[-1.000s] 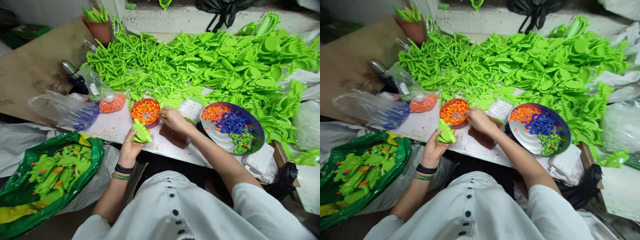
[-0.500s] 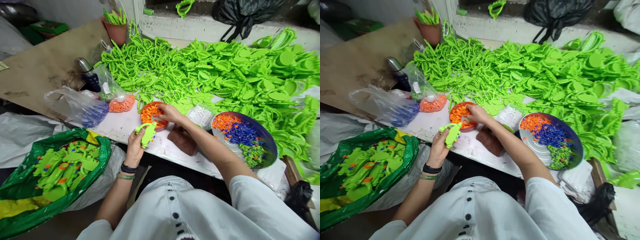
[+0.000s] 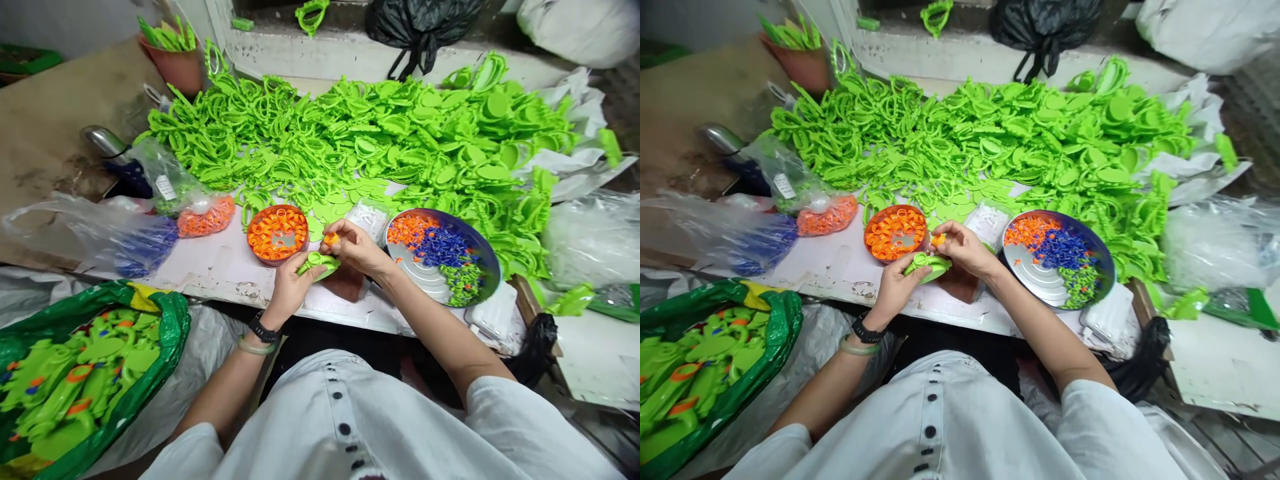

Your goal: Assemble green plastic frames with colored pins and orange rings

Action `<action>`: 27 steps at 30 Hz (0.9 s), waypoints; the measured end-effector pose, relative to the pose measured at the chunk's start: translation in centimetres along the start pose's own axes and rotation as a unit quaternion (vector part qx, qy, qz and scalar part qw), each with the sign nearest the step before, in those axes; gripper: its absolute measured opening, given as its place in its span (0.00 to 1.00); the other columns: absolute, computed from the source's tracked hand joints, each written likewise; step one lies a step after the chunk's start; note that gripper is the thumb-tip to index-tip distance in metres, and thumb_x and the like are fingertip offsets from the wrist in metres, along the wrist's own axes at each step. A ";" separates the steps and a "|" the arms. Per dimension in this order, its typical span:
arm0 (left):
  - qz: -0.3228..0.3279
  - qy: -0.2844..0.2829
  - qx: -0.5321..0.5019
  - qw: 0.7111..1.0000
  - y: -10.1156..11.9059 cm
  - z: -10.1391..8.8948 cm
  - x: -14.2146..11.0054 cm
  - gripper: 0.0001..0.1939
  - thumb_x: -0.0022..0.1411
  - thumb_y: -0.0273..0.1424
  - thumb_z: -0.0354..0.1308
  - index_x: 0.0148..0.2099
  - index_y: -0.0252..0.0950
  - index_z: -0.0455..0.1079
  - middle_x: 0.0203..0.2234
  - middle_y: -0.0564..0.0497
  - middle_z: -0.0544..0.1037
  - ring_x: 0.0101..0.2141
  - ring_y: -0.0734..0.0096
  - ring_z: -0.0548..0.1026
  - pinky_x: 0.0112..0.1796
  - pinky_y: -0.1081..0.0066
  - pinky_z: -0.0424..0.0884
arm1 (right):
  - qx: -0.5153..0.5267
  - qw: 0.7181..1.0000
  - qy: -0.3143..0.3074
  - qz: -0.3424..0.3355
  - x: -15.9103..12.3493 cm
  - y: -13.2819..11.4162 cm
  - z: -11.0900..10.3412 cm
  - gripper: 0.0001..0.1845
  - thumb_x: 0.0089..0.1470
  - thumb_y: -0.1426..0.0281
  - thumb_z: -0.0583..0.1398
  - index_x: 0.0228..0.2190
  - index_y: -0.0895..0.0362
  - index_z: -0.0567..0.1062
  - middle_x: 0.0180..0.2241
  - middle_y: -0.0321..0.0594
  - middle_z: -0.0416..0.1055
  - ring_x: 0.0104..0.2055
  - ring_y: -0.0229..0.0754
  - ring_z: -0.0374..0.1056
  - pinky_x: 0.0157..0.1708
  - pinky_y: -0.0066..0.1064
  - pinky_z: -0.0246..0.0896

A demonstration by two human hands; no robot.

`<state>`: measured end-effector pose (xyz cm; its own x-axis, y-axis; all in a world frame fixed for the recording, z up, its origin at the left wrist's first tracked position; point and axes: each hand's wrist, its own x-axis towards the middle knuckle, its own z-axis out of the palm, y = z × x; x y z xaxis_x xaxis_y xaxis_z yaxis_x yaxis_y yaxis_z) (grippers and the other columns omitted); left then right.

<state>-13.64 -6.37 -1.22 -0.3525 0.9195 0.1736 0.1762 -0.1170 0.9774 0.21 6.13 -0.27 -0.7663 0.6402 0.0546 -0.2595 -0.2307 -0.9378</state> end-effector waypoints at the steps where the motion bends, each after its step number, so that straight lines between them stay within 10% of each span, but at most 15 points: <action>1: 0.025 -0.007 0.027 0.999 0.1 0.3 0.0 0.14 0.57 0.39 0.67 0.42 0.35 0.79 0.35 0.48 0.81 0.36 0.67 0.76 0.42 0.69 0.71 | 0.018 1.000 0.004 -0.010 -0.4 0.0 -0.2 0.21 0.45 0.61 0.71 0.38 0.54 0.70 0.35 0.35 0.74 0.38 0.37 0.74 0.40 0.31 0.70; 7: 0.071 -0.063 0.073 0.993 0.5 1.2 0.3 0.11 0.58 0.37 0.66 0.39 0.36 0.79 0.32 0.49 0.79 0.34 0.68 0.75 0.38 0.70 0.69 | -0.006 0.999 -0.028 -0.046 -2.3 0.2 -1.0 0.16 0.45 0.68 0.72 0.32 0.56 0.72 0.41 0.38 0.76 0.43 0.36 0.73 0.47 0.29 0.67; 19: -0.044 -0.134 -0.040 0.989 1.0 1.4 0.8 0.16 0.52 0.40 0.69 0.38 0.32 0.80 0.33 0.48 0.81 0.36 0.64 0.76 0.40 0.68 0.72 | -0.071 0.983 -0.169 0.026 -2.1 -1.8 -2.4 0.20 0.48 0.67 0.71 0.42 0.59 0.76 0.42 0.41 0.78 0.44 0.37 0.74 0.44 0.27 0.68; 27: 0.009 -0.078 0.036 0.996 0.5 1.4 1.2 0.12 0.54 0.38 0.67 0.36 0.34 0.80 0.29 0.50 0.78 0.32 0.68 0.73 0.36 0.71 0.68 | -0.265 0.961 -0.061 -0.042 -2.6 -2.5 -0.9 0.20 0.50 0.60 0.68 0.43 0.58 0.79 0.40 0.41 0.77 0.42 0.41 0.72 0.44 0.32 0.66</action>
<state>-12.72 -4.84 -0.68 -0.2024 0.9652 0.1653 0.2489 -0.1125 0.9620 3.36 5.68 1.62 -0.8270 0.5427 0.1469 -0.0119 0.2444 -0.9696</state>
